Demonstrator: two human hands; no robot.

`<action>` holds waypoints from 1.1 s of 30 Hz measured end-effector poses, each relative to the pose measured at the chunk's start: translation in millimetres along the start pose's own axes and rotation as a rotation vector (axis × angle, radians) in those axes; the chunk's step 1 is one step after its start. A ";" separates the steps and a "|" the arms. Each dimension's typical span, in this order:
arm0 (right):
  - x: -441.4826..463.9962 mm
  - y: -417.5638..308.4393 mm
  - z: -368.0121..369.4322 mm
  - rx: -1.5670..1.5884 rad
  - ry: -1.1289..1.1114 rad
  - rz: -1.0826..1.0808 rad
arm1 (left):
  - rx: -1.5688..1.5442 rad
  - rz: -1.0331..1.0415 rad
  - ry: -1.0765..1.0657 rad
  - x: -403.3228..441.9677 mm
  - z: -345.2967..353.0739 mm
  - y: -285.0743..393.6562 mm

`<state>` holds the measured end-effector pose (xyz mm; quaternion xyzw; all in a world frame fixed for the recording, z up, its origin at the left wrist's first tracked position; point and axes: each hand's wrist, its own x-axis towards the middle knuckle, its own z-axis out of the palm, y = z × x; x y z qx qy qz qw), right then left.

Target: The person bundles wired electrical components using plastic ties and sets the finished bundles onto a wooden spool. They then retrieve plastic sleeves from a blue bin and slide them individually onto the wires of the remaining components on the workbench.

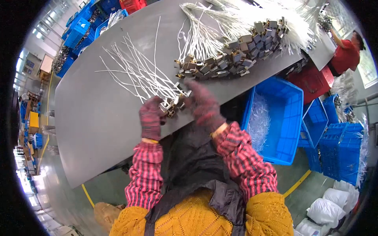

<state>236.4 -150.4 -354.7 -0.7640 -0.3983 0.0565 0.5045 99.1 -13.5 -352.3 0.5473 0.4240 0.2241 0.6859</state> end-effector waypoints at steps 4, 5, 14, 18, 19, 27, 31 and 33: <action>95.0 27.5 -46.5 -0.749 -0.055 -0.005 | -0.569 -0.067 -0.203 6.9 -28.4 2.5; 113.6 34.1 -46.7 -0.876 -0.151 0.000 | -0.619 -0.095 -0.146 -2.6 -14.8 7.7; 68.9 31.3 -89.8 -0.475 -0.091 0.167 | -0.777 -0.214 -0.418 -35.0 14.7 -8.2; 0.6 32.1 -92.9 0.312 0.006 0.539 | -0.739 -0.227 -0.499 -40.8 37.7 -27.7; -25.1 39.2 -88.2 0.244 0.075 0.422 | -0.685 -0.204 -0.497 -39.3 45.7 -37.2; -142.5 -3.8 -112.5 0.195 0.251 0.201 | -0.609 -0.375 -0.682 -76.0 132.1 -59.4; -230.0 -4.9 -130.0 0.644 0.267 0.556 | -0.500 -0.194 -0.596 -92.6 179.3 -71.2; -277.1 -14.1 -173.1 -0.431 0.309 -0.031 | -0.813 -0.426 -0.631 -71.3 184.1 -81.6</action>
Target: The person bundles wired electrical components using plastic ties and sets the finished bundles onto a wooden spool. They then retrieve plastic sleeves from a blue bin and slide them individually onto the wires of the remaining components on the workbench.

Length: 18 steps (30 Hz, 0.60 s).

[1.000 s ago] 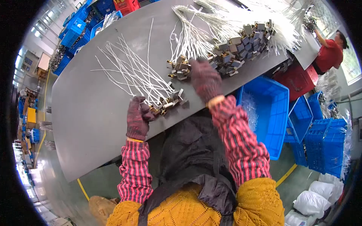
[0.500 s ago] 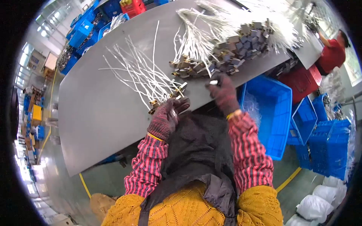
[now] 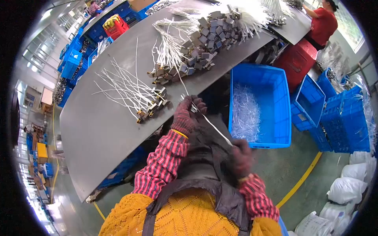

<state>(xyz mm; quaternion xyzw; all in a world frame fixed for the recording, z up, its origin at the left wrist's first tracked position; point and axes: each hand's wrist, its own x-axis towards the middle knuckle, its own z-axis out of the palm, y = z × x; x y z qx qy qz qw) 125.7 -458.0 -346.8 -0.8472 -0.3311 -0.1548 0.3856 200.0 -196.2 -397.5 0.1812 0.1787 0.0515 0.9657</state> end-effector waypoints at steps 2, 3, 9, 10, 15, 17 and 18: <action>-85.9 66.3 -22.9 0.238 -0.060 0.436 | 0.065 0.105 0.016 -16.5 24.5 6.6; -110.7 75.9 -49.2 0.266 -0.123 0.620 | 0.098 0.157 0.024 -22.0 32.8 10.0; -226.6 123.6 -144.9 0.358 0.038 1.154 | 0.058 0.261 0.017 -20.7 33.1 39.1; -237.2 125.7 -148.6 0.517 0.177 1.396 | 0.069 0.279 0.028 -21.1 33.3 46.9; -257.9 127.4 -150.1 0.613 0.281 1.367 | 0.114 0.349 0.041 -17.5 28.6 74.0; -253.0 126.6 -147.7 0.624 0.284 1.362 | 0.104 0.361 0.030 -16.4 25.5 82.5; -251.7 127.9 -146.4 0.623 0.280 1.367 | 0.100 0.374 0.032 -16.5 25.0 86.1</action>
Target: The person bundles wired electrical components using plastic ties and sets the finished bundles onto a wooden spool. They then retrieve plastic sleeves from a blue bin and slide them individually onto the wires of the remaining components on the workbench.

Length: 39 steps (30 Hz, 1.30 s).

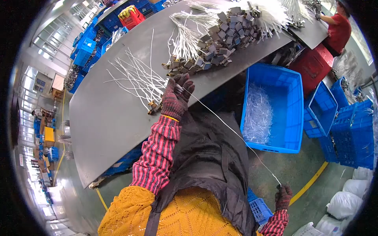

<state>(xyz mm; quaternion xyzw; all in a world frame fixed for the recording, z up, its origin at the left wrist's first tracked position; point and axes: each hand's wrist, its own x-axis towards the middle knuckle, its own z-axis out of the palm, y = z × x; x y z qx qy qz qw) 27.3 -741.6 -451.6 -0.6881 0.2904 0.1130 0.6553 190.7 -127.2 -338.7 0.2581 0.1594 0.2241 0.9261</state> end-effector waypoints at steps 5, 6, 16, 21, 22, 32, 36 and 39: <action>6.6 -3.6 -6.5 -0.040 0.025 -0.038 | 0.040 0.025 0.043 3.0 -2.6 6.9; 13.5 -4.6 -11.3 -0.040 0.018 -0.039 | 0.059 0.024 0.052 3.9 -1.8 7.8; 37.1 -34.8 -19.8 -0.187 0.037 -0.134 | 0.118 -0.011 0.062 5.3 13.4 5.5; 49.8 10.7 -2.3 -0.384 -0.055 -0.338 | 0.016 -0.029 0.000 -13.9 15.9 -11.0; 47.7 8.1 12.7 -0.390 -0.135 -0.291 | 0.034 -0.044 -0.048 -19.8 13.7 -13.9; -6.8 -114.5 418.7 0.188 -0.814 -0.598 | 0.393 -0.079 -0.105 -66.8 8.6 -46.7; -45.3 -153.0 462.2 0.068 -0.826 -0.519 | 0.722 -0.016 -0.024 -61.9 -9.7 -13.1; -37.3 -139.0 503.6 -0.087 -0.689 -0.941 | 0.712 0.123 -0.040 -51.2 -22.4 3.2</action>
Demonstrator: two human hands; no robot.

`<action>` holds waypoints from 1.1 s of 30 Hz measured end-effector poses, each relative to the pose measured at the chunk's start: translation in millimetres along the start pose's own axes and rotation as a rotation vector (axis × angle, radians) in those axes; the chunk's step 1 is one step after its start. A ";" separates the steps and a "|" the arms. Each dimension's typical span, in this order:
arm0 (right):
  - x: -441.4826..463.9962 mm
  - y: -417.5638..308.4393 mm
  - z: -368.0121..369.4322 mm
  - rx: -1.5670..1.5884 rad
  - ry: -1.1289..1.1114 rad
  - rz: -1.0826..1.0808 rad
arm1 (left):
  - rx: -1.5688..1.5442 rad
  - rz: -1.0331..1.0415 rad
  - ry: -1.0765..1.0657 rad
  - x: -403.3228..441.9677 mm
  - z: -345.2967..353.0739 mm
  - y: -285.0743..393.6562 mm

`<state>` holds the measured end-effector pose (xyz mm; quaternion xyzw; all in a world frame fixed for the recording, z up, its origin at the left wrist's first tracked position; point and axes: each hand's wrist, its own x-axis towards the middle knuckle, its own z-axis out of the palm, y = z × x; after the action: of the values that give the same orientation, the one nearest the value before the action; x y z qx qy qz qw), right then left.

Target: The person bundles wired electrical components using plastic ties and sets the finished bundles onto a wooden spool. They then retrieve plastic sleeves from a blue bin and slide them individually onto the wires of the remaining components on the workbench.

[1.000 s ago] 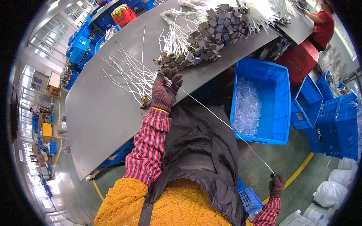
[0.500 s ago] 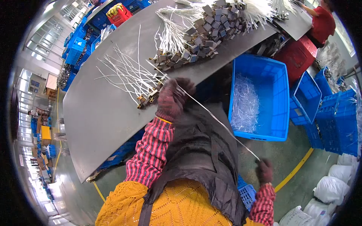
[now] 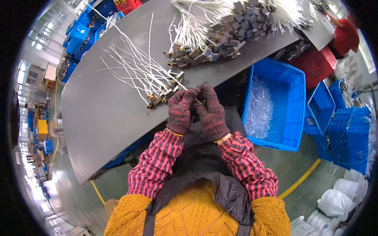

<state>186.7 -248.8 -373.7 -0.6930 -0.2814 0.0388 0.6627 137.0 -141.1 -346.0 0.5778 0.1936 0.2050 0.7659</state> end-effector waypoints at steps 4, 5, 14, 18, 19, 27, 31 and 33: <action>17.8 -4.5 20.9 0.206 -0.085 0.321 | -0.218 0.027 0.083 19.3 -34.1 3.6; 30.3 -7.9 30.9 0.232 -0.105 0.377 | -0.201 0.027 0.145 20.7 -52.4 2.5; 157.7 15.2 8.6 -0.861 -0.003 -0.284 | -0.379 -0.029 0.408 14.4 -152.2 27.1; 183.2 32.1 -10.8 -1.121 -0.276 -0.150 | -0.390 -0.027 0.200 10.0 -120.8 39.3; 175.7 21.1 -15.8 -0.991 -0.233 -0.159 | -0.431 -0.087 0.115 9.5 -111.2 44.6; -15.3 -25.6 -63.0 -0.232 -0.063 -0.010 | -0.051 -0.053 -0.150 15.2 0.1 -59.2; -118.9 -50.8 -139.3 0.293 0.121 0.758 | -0.812 -0.526 0.059 16.5 65.6 -58.5; -189.3 -16.5 -212.3 0.203 0.161 0.861 | -0.798 -0.484 0.110 24.3 67.3 -63.3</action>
<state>113.0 -523.4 -393.4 -0.6790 0.0906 0.2845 0.6706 199.0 -197.9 -391.1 0.1647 0.2694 0.1092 0.9425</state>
